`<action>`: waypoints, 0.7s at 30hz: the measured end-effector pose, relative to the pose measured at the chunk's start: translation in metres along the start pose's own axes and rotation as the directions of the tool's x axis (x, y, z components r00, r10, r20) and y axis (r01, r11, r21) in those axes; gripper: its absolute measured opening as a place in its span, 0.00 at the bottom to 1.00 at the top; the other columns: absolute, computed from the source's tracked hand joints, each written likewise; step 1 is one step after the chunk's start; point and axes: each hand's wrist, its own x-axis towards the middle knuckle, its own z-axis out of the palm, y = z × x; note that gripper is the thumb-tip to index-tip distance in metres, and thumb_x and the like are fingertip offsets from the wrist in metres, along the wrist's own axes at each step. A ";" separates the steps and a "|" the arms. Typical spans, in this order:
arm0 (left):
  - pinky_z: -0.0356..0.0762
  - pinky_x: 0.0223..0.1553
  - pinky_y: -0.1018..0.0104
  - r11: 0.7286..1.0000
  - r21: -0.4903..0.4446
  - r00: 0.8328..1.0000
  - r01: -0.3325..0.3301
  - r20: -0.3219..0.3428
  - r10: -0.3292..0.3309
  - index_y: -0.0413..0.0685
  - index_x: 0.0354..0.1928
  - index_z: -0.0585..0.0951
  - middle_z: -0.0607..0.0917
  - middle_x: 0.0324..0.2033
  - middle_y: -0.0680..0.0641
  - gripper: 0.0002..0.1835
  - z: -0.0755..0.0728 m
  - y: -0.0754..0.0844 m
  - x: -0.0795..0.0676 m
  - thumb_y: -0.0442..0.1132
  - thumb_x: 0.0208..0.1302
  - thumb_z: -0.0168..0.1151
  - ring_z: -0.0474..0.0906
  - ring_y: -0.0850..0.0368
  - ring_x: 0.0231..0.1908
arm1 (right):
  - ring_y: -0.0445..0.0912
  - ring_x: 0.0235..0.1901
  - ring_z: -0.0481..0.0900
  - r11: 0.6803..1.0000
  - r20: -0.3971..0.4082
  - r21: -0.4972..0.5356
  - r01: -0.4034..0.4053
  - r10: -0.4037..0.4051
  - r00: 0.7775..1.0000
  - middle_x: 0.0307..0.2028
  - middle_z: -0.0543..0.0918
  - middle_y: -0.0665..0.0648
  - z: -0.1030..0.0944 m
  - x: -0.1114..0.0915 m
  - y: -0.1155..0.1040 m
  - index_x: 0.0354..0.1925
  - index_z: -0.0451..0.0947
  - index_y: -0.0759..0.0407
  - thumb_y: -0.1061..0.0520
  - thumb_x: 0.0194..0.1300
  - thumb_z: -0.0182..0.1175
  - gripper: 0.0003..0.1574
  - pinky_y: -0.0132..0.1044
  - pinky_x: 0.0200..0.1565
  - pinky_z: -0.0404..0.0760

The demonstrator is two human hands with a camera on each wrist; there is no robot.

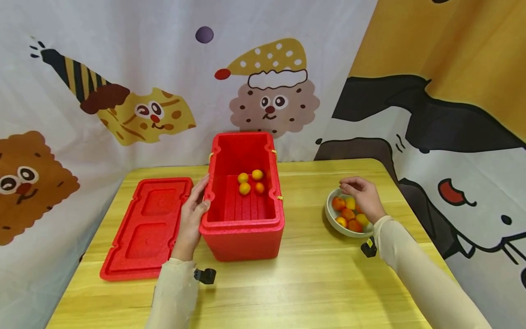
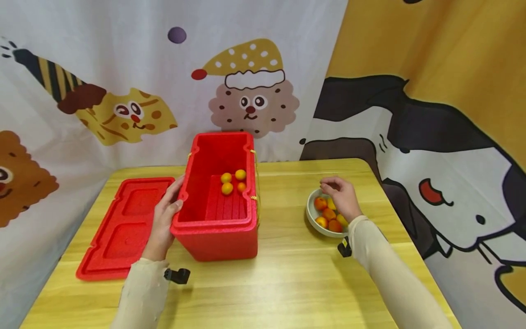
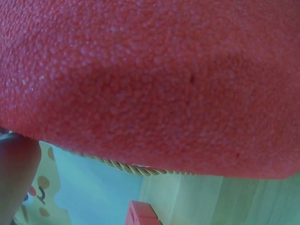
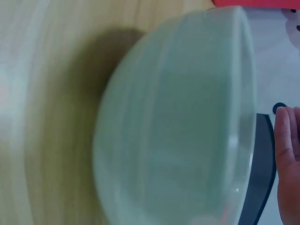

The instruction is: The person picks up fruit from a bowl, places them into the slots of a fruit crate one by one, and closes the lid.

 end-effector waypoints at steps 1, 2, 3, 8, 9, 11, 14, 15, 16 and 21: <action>0.73 0.57 0.64 1.000 0.000 1.000 0.001 0.000 -0.001 0.43 0.73 0.64 0.63 0.71 0.48 0.32 0.000 0.000 0.000 0.27 0.66 0.47 0.57 0.50 0.68 | 0.58 0.47 0.81 1.000 0.003 -0.012 -0.010 0.010 1.000 0.49 0.80 0.70 0.000 -0.001 0.002 0.54 0.76 0.72 0.54 0.71 0.58 0.23 0.39 0.50 0.80; 0.73 0.57 0.64 1.000 0.000 1.000 0.001 -0.001 -0.001 0.43 0.73 0.64 0.63 0.71 0.48 0.32 0.000 0.000 0.000 0.27 0.66 0.47 0.57 0.50 0.68 | 0.57 0.47 0.81 0.999 0.009 -0.032 -0.015 0.016 1.000 0.50 0.80 0.70 0.000 -0.002 0.005 0.54 0.77 0.72 0.54 0.71 0.58 0.22 0.39 0.50 0.80; 0.73 0.57 0.64 1.000 -0.001 1.000 0.000 -0.002 0.000 0.42 0.73 0.64 0.63 0.71 0.48 0.32 0.000 0.000 0.000 0.26 0.66 0.47 0.57 0.50 0.68 | 0.56 0.47 0.80 0.998 0.012 -0.056 -0.020 0.021 1.000 0.50 0.80 0.69 0.000 -0.002 0.005 0.53 0.77 0.71 0.54 0.71 0.58 0.22 0.37 0.50 0.80; 0.72 0.58 0.65 1.000 -0.004 1.000 -0.007 -0.003 0.007 0.40 0.73 0.64 0.63 0.71 0.47 0.32 0.000 -0.001 0.000 0.26 0.65 0.46 0.57 0.50 0.68 | 0.53 0.50 0.75 0.985 0.055 -0.165 -0.049 0.059 0.997 0.52 0.79 0.66 0.002 -0.007 0.009 0.55 0.77 0.68 0.55 0.72 0.57 0.21 0.35 0.53 0.74; 0.72 0.58 0.65 1.000 -0.005 1.000 -0.005 -0.003 0.005 0.41 0.73 0.64 0.62 0.71 0.47 0.32 0.000 -0.001 0.000 0.26 0.65 0.46 0.57 0.50 0.68 | 0.54 0.51 0.75 0.983 0.064 -0.177 -0.057 0.069 0.996 0.53 0.79 0.66 0.003 -0.008 0.010 0.55 0.77 0.68 0.55 0.72 0.57 0.21 0.38 0.56 0.72; 0.72 0.58 0.65 1.000 -0.003 1.000 -0.002 -0.003 0.002 0.41 0.73 0.64 0.62 0.71 0.47 0.32 -0.001 -0.001 -0.001 0.26 0.65 0.46 0.57 0.50 0.68 | 0.56 0.53 0.73 0.976 0.081 -0.206 -0.072 0.090 0.993 0.53 0.79 0.66 0.004 -0.009 0.012 0.56 0.77 0.67 0.56 0.72 0.56 0.20 0.46 0.60 0.68; 0.72 0.58 0.65 1.000 -0.003 1.000 0.001 -0.004 -0.001 0.41 0.73 0.64 0.62 0.71 0.47 0.32 -0.001 -0.002 -0.001 0.26 0.65 0.47 0.57 0.50 0.69 | 0.57 0.55 0.73 0.967 0.092 -0.243 -0.080 0.105 0.990 0.53 0.79 0.65 0.006 -0.009 0.014 0.55 0.77 0.65 0.56 0.71 0.57 0.19 0.52 0.63 0.64; 0.72 0.58 0.65 1.000 -0.005 1.000 0.000 -0.003 0.000 0.41 0.73 0.63 0.62 0.71 0.47 0.32 0.000 -0.001 -0.001 0.26 0.65 0.46 0.56 0.50 0.69 | 0.57 0.55 0.73 0.963 0.096 -0.258 -0.075 0.103 0.990 0.53 0.79 0.65 0.006 -0.009 0.016 0.55 0.77 0.64 0.56 0.71 0.58 0.19 0.53 0.62 0.64; 0.72 0.58 0.65 1.000 -0.005 1.000 -0.001 -0.002 0.001 0.41 0.73 0.63 0.62 0.71 0.47 0.32 0.000 -0.001 0.000 0.26 0.65 0.46 0.56 0.50 0.69 | 0.57 0.55 0.73 0.961 0.099 -0.267 -0.070 0.099 0.990 0.54 0.79 0.65 0.007 -0.009 0.017 0.55 0.78 0.64 0.56 0.70 0.58 0.18 0.53 0.62 0.65; 0.72 0.58 0.65 1.000 -0.012 1.000 0.001 0.002 -0.001 0.41 0.73 0.63 0.62 0.71 0.47 0.32 0.001 0.000 0.001 0.26 0.65 0.46 0.57 0.50 0.68 | 0.62 0.55 0.75 0.952 0.139 -0.305 -0.016 0.061 0.988 0.54 0.78 0.67 0.007 -0.009 0.022 0.54 0.78 0.65 0.62 0.68 0.60 0.17 0.55 0.59 0.70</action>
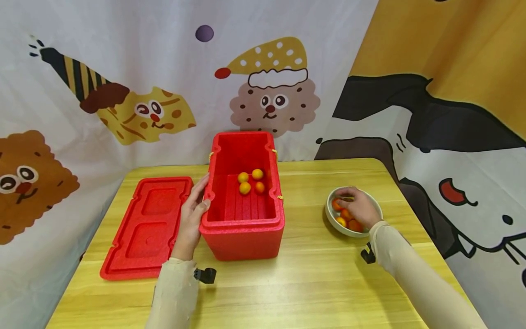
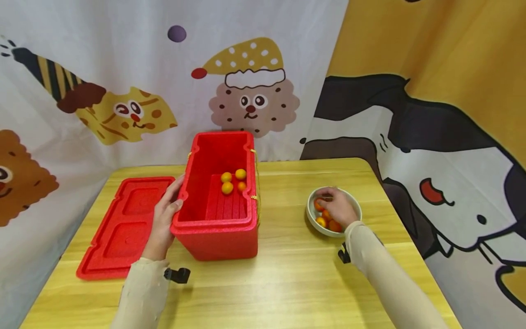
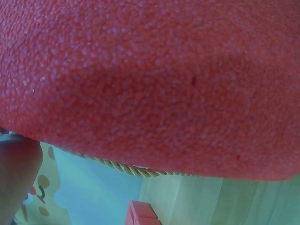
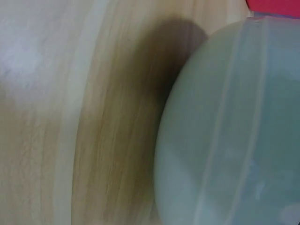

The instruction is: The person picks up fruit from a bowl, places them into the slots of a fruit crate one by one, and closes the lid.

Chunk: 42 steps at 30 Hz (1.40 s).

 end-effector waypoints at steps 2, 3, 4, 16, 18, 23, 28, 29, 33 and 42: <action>0.73 0.57 0.65 1.000 -0.003 1.000 -0.001 -0.002 0.001 0.41 0.73 0.63 0.62 0.71 0.47 0.32 0.000 0.000 0.000 0.26 0.65 0.46 0.57 0.50 0.68 | 0.63 0.55 0.75 1.000 0.017 -0.011 0.021 -0.021 1.000 0.53 0.78 0.68 0.001 0.000 0.001 0.54 0.78 0.67 0.65 0.66 0.60 0.18 0.56 0.57 0.72; 0.73 0.57 0.65 1.000 -0.005 1.000 -0.002 -0.002 0.002 0.41 0.73 0.63 0.62 0.71 0.47 0.32 0.001 0.000 0.000 0.26 0.65 0.46 0.57 0.50 0.68 | 0.63 0.54 0.75 1.000 0.028 -0.016 0.024 -0.024 0.999 0.53 0.78 0.68 0.001 0.000 0.001 0.55 0.77 0.67 0.65 0.66 0.60 0.18 0.55 0.56 0.73; 0.73 0.57 0.65 1.000 -0.006 1.000 -0.002 -0.004 0.002 0.41 0.73 0.63 0.62 0.71 0.47 0.32 0.001 0.001 0.001 0.26 0.65 0.46 0.57 0.49 0.68 | 0.63 0.54 0.76 0.999 0.036 -0.026 0.030 -0.029 0.999 0.53 0.78 0.69 0.002 0.000 0.001 0.55 0.77 0.68 0.66 0.66 0.60 0.19 0.55 0.55 0.74; 0.73 0.57 0.64 1.000 -0.021 1.000 0.003 -0.004 -0.003 0.41 0.73 0.63 0.62 0.71 0.47 0.32 0.002 0.000 0.000 0.26 0.66 0.46 0.57 0.49 0.68 | 0.57 0.48 0.77 0.986 0.135 -0.165 0.030 -0.008 0.991 0.49 0.81 0.65 0.005 0.002 0.009 0.56 0.78 0.66 0.63 0.61 0.66 0.24 0.51 0.52 0.74; 0.73 0.57 0.64 1.000 -0.018 1.000 -0.002 -0.007 0.002 0.41 0.73 0.63 0.62 0.71 0.47 0.32 0.002 0.000 0.000 0.26 0.66 0.46 0.57 0.49 0.68 | 0.57 0.48 0.77 0.986 0.150 -0.164 0.028 -0.003 0.989 0.49 0.81 0.65 0.005 0.003 0.009 0.56 0.77 0.66 0.62 0.61 0.66 0.24 0.52 0.52 0.75; 0.73 0.57 0.64 1.000 -0.020 1.000 -0.004 -0.009 0.004 0.40 0.73 0.63 0.62 0.71 0.46 0.32 0.002 0.000 0.000 0.26 0.65 0.46 0.57 0.49 0.68 | 0.58 0.50 0.78 0.989 0.164 -0.149 0.016 0.009 0.986 0.50 0.81 0.65 0.005 0.003 0.008 0.56 0.77 0.66 0.62 0.61 0.66 0.24 0.53 0.53 0.75; 0.74 0.57 0.63 1.000 -0.018 1.000 0.005 -0.002 -0.005 0.41 0.73 0.63 0.62 0.71 0.47 0.32 0.002 -0.001 -0.001 0.26 0.65 0.46 0.57 0.49 0.68 | 0.59 0.50 0.78 0.991 0.156 -0.132 0.005 0.016 0.988 0.50 0.81 0.66 0.005 0.001 0.008 0.55 0.77 0.67 0.62 0.61 0.66 0.24 0.52 0.53 0.76; 0.74 0.57 0.64 1.000 -0.016 1.000 0.006 -0.001 -0.006 0.41 0.73 0.63 0.62 0.71 0.47 0.32 0.002 0.000 0.000 0.27 0.65 0.46 0.57 0.49 0.68 | 0.59 0.50 0.78 0.991 0.155 -0.134 0.007 0.014 0.988 0.50 0.81 0.66 0.006 0.001 0.008 0.55 0.77 0.67 0.61 0.62 0.66 0.24 0.52 0.53 0.76; 0.73 0.57 0.64 1.000 -0.015 1.000 0.001 -0.001 -0.001 0.41 0.73 0.64 0.62 0.71 0.46 0.31 0.001 0.001 0.000 0.28 0.66 0.46 0.57 0.49 0.68 | 0.59 0.50 0.78 0.989 0.152 -0.150 0.012 0.011 0.988 0.50 0.81 0.66 0.007 0.001 0.008 0.55 0.77 0.66 0.59 0.62 0.67 0.24 0.53 0.53 0.75; 0.73 0.57 0.64 1.000 -0.028 1.000 0.007 -0.001 -0.007 0.41 0.73 0.63 0.62 0.71 0.47 0.32 0.001 0.002 0.000 0.26 0.66 0.46 0.56 0.49 0.68 | 0.58 0.49 0.78 0.987 0.143 -0.156 0.034 -0.012 0.990 0.49 0.81 0.64 0.009 0.003 0.009 0.55 0.78 0.65 0.57 0.62 0.67 0.24 0.51 0.52 0.75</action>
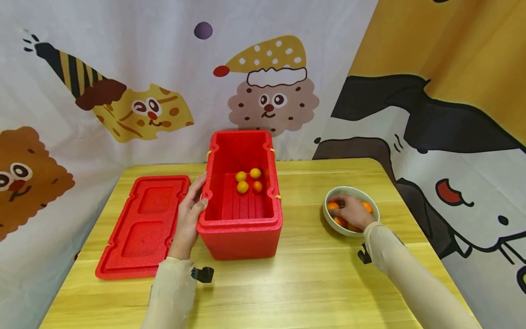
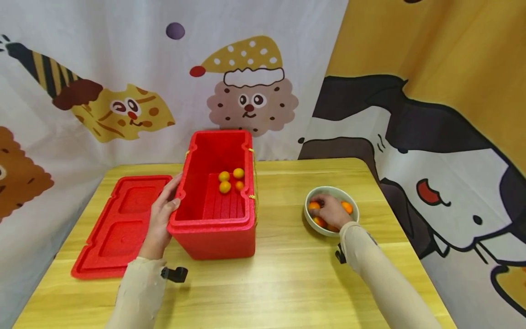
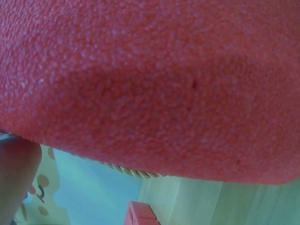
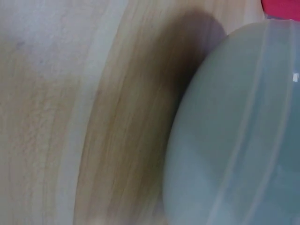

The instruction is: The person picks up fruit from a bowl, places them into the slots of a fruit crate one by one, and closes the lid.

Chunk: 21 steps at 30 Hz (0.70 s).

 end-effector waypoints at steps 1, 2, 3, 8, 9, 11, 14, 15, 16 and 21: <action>0.73 0.57 0.64 1.000 0.000 1.000 0.000 -0.001 0.000 0.41 0.73 0.63 0.62 0.71 0.47 0.32 0.000 0.000 0.000 0.26 0.66 0.45 0.56 0.49 0.68 | 0.57 0.49 0.78 1.000 -0.007 0.010 0.002 -0.001 1.000 0.49 0.81 0.64 -0.001 -0.001 -0.001 0.55 0.78 0.65 0.57 0.62 0.67 0.24 0.51 0.52 0.75; 0.73 0.57 0.64 1.000 0.002 1.000 0.000 0.000 0.000 0.41 0.73 0.63 0.62 0.71 0.47 0.32 0.000 -0.001 0.000 0.26 0.65 0.45 0.56 0.50 0.69 | 0.57 0.49 0.78 1.000 -0.012 0.016 0.009 -0.009 1.000 0.49 0.81 0.64 -0.001 -0.001 -0.001 0.55 0.78 0.65 0.56 0.63 0.67 0.24 0.51 0.52 0.75; 0.73 0.57 0.64 1.000 0.004 1.000 -0.001 0.000 0.001 0.41 0.73 0.63 0.62 0.71 0.47 0.32 0.000 -0.001 0.000 0.26 0.65 0.45 0.56 0.50 0.69 | 0.57 0.50 0.78 1.000 -0.017 0.020 0.017 -0.016 1.000 0.49 0.81 0.64 -0.003 -0.002 -0.002 0.55 0.78 0.65 0.55 0.63 0.67 0.25 0.51 0.52 0.75; 0.73 0.57 0.64 1.000 0.013 1.000 -0.005 -0.003 0.005 0.41 0.73 0.63 0.62 0.71 0.47 0.32 -0.001 -0.002 0.000 0.25 0.65 0.45 0.56 0.49 0.69 | 0.58 0.52 0.77 0.998 -0.049 0.045 0.032 -0.030 0.998 0.52 0.80 0.63 -0.011 -0.004 -0.007 0.56 0.78 0.61 0.52 0.63 0.67 0.26 0.52 0.53 0.75; 0.73 0.57 0.64 1.000 0.013 1.000 -0.004 -0.003 0.004 0.41 0.73 0.63 0.62 0.71 0.47 0.32 -0.001 -0.001 -0.001 0.25 0.65 0.45 0.56 0.49 0.68 | 0.59 0.53 0.77 0.998 -0.055 0.051 0.032 -0.029 0.998 0.53 0.79 0.63 -0.014 -0.005 -0.009 0.56 0.78 0.61 0.52 0.64 0.67 0.25 0.52 0.54 0.75; 0.74 0.56 0.63 1.000 0.014 1.000 0.002 -0.004 -0.002 0.42 0.73 0.63 0.62 0.71 0.48 0.32 -0.001 -0.001 -0.001 0.25 0.65 0.45 0.57 0.49 0.68 | 0.60 0.55 0.75 0.997 -0.065 0.077 0.029 -0.024 0.998 0.55 0.77 0.63 -0.019 -0.006 -0.014 0.57 0.77 0.62 0.52 0.64 0.67 0.26 0.54 0.55 0.73; 0.74 0.56 0.63 1.000 0.013 1.000 0.009 -0.007 -0.008 0.42 0.73 0.63 0.62 0.71 0.48 0.32 -0.001 0.000 -0.001 0.26 0.65 0.45 0.57 0.49 0.68 | 0.62 0.57 0.73 0.995 -0.089 0.094 0.039 -0.031 0.996 0.57 0.76 0.65 -0.027 -0.008 -0.023 0.60 0.75 0.64 0.53 0.65 0.65 0.28 0.56 0.58 0.71; 0.74 0.56 0.63 1.000 0.012 1.000 0.010 -0.007 -0.010 0.42 0.73 0.63 0.62 0.71 0.48 0.32 -0.001 0.000 -0.001 0.26 0.65 0.45 0.57 0.49 0.68 | 0.62 0.57 0.73 0.994 -0.104 0.102 0.045 -0.034 0.994 0.56 0.76 0.65 -0.030 -0.008 -0.025 0.60 0.74 0.65 0.53 0.65 0.65 0.29 0.57 0.58 0.70; 0.74 0.56 0.63 1.000 0.011 1.000 0.012 -0.007 -0.012 0.42 0.73 0.63 0.62 0.71 0.48 0.32 -0.001 0.000 -0.001 0.26 0.66 0.45 0.57 0.49 0.68 | 0.62 0.57 0.73 0.992 -0.117 0.114 0.047 -0.033 0.993 0.56 0.76 0.65 -0.033 -0.007 -0.028 0.60 0.74 0.64 0.52 0.65 0.66 0.29 0.57 0.59 0.70; 0.74 0.56 0.64 1.000 0.012 1.000 0.005 -0.001 -0.005 0.41 0.73 0.63 0.62 0.71 0.47 0.32 -0.001 0.000 0.000 0.26 0.66 0.45 0.57 0.49 0.68 | 0.57 0.56 0.74 0.986 -0.184 0.159 0.049 -0.019 0.983 0.55 0.77 0.62 -0.045 -0.004 -0.038 0.61 0.74 0.61 0.48 0.64 0.66 0.32 0.53 0.59 0.72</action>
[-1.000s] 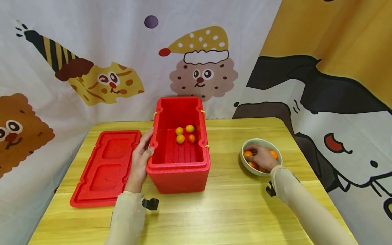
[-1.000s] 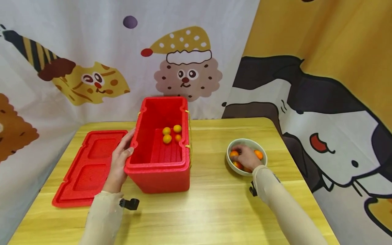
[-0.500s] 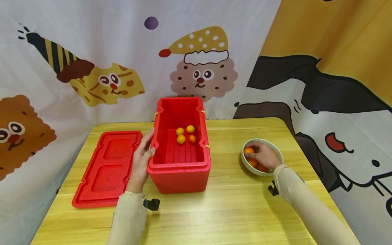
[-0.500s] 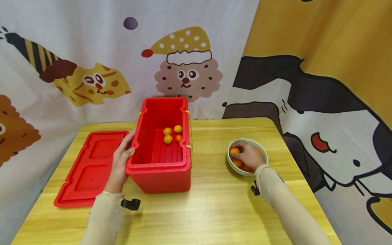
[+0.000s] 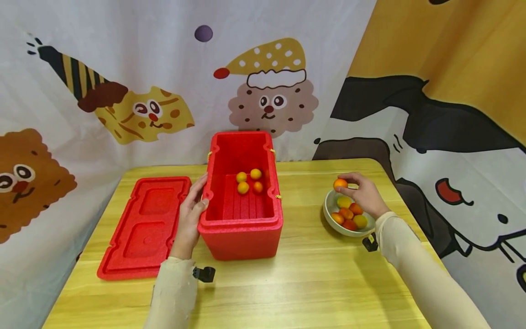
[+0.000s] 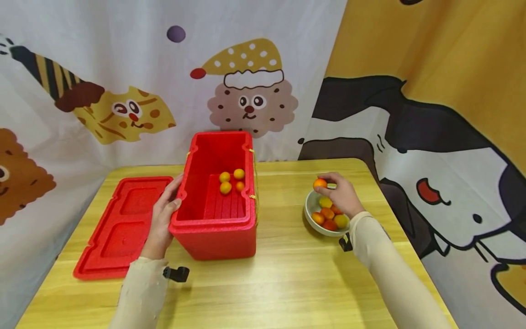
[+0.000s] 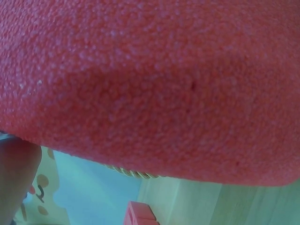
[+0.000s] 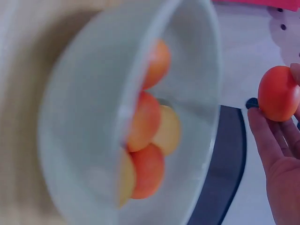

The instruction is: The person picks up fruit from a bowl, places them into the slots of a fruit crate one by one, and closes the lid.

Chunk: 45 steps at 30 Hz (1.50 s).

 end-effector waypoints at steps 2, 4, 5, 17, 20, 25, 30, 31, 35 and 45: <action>0.74 0.56 0.64 1.000 0.003 1.000 -0.006 -0.002 0.006 0.40 0.73 0.63 0.62 0.71 0.47 0.32 0.000 0.001 0.000 0.26 0.66 0.45 0.57 0.49 0.68 | 0.55 0.56 0.74 1.000 -0.009 0.009 0.005 -0.005 1.000 0.56 0.76 0.61 -0.002 0.002 -0.004 0.61 0.74 0.61 0.47 0.64 0.66 0.33 0.52 0.58 0.73; 0.74 0.56 0.64 1.000 0.004 1.000 -0.008 -0.005 0.008 0.41 0.73 0.63 0.63 0.71 0.47 0.31 0.000 0.001 0.000 0.26 0.66 0.45 0.57 0.49 0.68 | 0.55 0.56 0.74 1.000 -0.015 0.020 0.011 -0.011 1.000 0.56 0.76 0.61 -0.003 0.004 -0.010 0.62 0.73 0.62 0.48 0.64 0.66 0.33 0.50 0.58 0.74; 0.74 0.56 0.64 1.000 0.005 1.000 -0.007 -0.007 0.007 0.41 0.73 0.64 0.63 0.71 0.48 0.31 -0.001 0.001 0.000 0.26 0.66 0.45 0.57 0.49 0.68 | 0.55 0.56 0.74 1.000 -0.017 0.022 0.017 -0.017 1.000 0.57 0.76 0.61 -0.004 0.004 -0.013 0.62 0.73 0.62 0.48 0.65 0.66 0.33 0.49 0.57 0.74; 0.73 0.57 0.64 1.000 0.011 1.000 -0.005 -0.003 0.005 0.42 0.73 0.64 0.62 0.71 0.48 0.31 0.000 0.001 -0.001 0.26 0.66 0.45 0.57 0.50 0.68 | 0.50 0.56 0.73 0.989 -0.090 0.100 0.105 -0.096 0.991 0.56 0.75 0.58 0.003 0.017 -0.044 0.61 0.75 0.62 0.56 0.64 0.66 0.28 0.29 0.52 0.76; 0.73 0.57 0.65 1.000 0.009 1.000 -0.017 -0.007 0.017 0.40 0.73 0.64 0.63 0.71 0.46 0.31 -0.001 0.000 -0.001 0.25 0.65 0.45 0.57 0.49 0.68 | 0.50 0.55 0.73 0.988 -0.082 0.094 0.124 -0.116 0.990 0.55 0.74 0.59 0.005 0.020 -0.050 0.61 0.75 0.63 0.57 0.65 0.65 0.27 0.32 0.54 0.76; 0.72 0.58 0.66 0.999 0.009 0.999 -0.033 -0.003 0.033 0.38 0.72 0.63 0.62 0.71 0.44 0.32 -0.003 -0.002 -0.001 0.24 0.64 0.45 0.57 0.49 0.68 | 0.47 0.55 0.73 0.983 -0.082 0.120 0.141 -0.131 0.988 0.55 0.74 0.56 0.006 0.024 -0.059 0.61 0.75 0.60 0.55 0.65 0.65 0.27 0.35 0.56 0.76; 0.72 0.58 0.66 1.000 0.004 1.000 -0.024 -0.003 0.024 0.39 0.73 0.63 0.62 0.71 0.45 0.32 -0.002 -0.002 -0.001 0.25 0.65 0.45 0.57 0.50 0.68 | 0.46 0.55 0.73 0.973 -0.099 0.136 0.187 -0.175 0.980 0.56 0.75 0.53 0.007 0.028 -0.068 0.61 0.75 0.56 0.53 0.64 0.66 0.28 0.39 0.56 0.76; 0.72 0.58 0.66 1.000 -0.003 1.000 -0.021 -0.003 0.021 0.39 0.73 0.63 0.62 0.71 0.45 0.31 -0.001 -0.002 -0.001 0.26 0.65 0.46 0.57 0.50 0.68 | 0.46 0.55 0.73 0.971 -0.100 0.135 0.199 -0.186 0.977 0.56 0.76 0.53 0.007 0.029 -0.070 0.61 0.75 0.56 0.54 0.64 0.66 0.28 0.39 0.55 0.77; 0.73 0.58 0.64 1.000 -0.014 1.000 -0.012 -0.002 0.012 0.40 0.73 0.63 0.62 0.71 0.46 0.31 0.001 -0.002 0.000 0.26 0.66 0.46 0.58 0.49 0.68 | 0.47 0.51 0.75 0.961 -0.108 0.120 0.248 -0.235 0.966 0.53 0.76 0.54 0.010 0.036 -0.078 0.59 0.77 0.57 0.55 0.64 0.67 0.26 0.35 0.53 0.77; 0.74 0.56 0.64 1.000 -0.010 1.000 0.004 -0.014 -0.004 0.42 0.73 0.64 0.63 0.71 0.49 0.31 0.001 -0.002 0.001 0.27 0.67 0.47 0.58 0.50 0.68 | 0.50 0.47 0.79 0.951 -0.099 0.146 0.273 -0.261 0.960 0.52 0.77 0.55 0.022 0.048 -0.108 0.58 0.78 0.57 0.54 0.64 0.67 0.25 0.35 0.48 0.79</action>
